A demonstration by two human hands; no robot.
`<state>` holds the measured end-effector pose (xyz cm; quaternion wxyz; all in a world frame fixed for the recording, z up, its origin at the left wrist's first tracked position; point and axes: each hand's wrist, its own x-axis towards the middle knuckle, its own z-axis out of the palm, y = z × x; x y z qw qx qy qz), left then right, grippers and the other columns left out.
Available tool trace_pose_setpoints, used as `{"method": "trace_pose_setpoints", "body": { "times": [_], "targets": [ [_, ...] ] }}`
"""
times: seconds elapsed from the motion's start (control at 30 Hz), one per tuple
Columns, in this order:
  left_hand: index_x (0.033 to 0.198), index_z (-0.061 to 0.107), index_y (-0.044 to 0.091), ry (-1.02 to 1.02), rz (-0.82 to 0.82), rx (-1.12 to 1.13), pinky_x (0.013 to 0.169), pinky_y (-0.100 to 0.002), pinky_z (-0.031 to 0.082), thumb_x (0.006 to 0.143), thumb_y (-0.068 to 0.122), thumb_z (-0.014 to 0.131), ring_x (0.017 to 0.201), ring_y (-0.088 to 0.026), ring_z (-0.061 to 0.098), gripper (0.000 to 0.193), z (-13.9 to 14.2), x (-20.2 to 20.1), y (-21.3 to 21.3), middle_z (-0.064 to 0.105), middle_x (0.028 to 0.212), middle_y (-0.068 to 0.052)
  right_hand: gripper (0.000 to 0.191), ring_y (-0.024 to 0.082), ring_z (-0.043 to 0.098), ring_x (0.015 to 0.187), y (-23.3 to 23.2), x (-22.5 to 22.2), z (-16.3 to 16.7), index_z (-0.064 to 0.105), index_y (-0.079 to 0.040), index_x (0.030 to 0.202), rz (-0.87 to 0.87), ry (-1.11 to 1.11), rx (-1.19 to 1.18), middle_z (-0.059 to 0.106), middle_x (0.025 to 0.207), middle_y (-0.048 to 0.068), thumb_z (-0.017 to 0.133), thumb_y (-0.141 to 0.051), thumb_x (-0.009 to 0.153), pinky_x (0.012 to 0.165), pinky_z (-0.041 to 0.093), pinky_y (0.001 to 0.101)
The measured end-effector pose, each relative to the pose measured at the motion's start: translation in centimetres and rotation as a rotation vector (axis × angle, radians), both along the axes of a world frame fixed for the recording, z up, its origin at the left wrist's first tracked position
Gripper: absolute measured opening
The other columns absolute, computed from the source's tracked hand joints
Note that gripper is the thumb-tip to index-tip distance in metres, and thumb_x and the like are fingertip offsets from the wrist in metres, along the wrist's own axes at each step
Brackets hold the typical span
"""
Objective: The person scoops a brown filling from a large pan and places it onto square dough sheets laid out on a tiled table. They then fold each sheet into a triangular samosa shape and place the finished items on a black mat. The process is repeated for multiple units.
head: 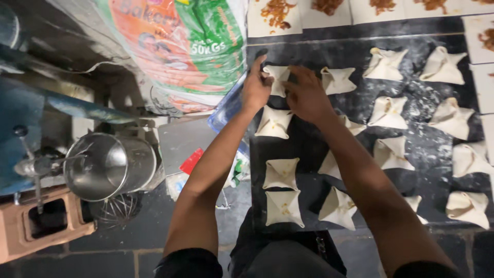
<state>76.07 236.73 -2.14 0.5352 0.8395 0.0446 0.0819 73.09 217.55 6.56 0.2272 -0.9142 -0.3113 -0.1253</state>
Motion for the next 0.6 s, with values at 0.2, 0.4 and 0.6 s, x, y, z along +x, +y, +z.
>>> {"method": "trace_pose_setpoints", "body": {
  "times": [0.2, 0.4, 0.6],
  "targets": [
    [0.136, 0.060, 0.016, -0.183, -0.038, 0.304, 0.097, -0.048, 0.051, 0.091, 0.024, 0.081, 0.112, -0.037, 0.064, 0.051, 1.7, -0.8, 0.4, 0.070, 0.119, -0.016, 0.038, 0.033, 0.061, 0.118, -16.3, -14.0, 2.2, 0.069, -0.016, 0.130, -0.435, 0.379, 0.428, 0.051, 0.153, 0.016, 0.069, -0.014, 0.093, 0.094, 0.050, 0.0372],
    [0.148, 0.056, 0.009, -0.464, -0.266, 0.550, 0.122, -0.061, 0.028, 0.101, 0.022, 0.075, 0.144, -0.050, 0.036, 0.053, 4.3, -1.7, 0.1, 0.039, 0.157, -0.027, 0.022, 0.027, 0.066, 0.107, -41.6, -37.4, 5.2, 0.072, 0.001, 0.120, -0.962, 0.256, 0.187, 0.064, 0.127, 0.016, 0.077, -0.004, 0.099, 0.090, 0.058, 0.0313],
    [0.145, 0.057, 0.005, -0.505, -0.263, 0.412, 0.123, -0.061, 0.027, 0.105, 0.024, 0.078, 0.145, -0.049, 0.036, 0.050, 9.8, -8.6, -4.0, 0.045, 0.155, -0.024, 0.021, 0.030, 0.066, 0.106, -47.3, -64.9, 5.3, 0.073, -0.001, 0.118, -1.702, 0.923, -0.149, 0.066, 0.123, 0.017, 0.074, -0.011, 0.099, 0.089, 0.057, 0.0357]
  ]
}}
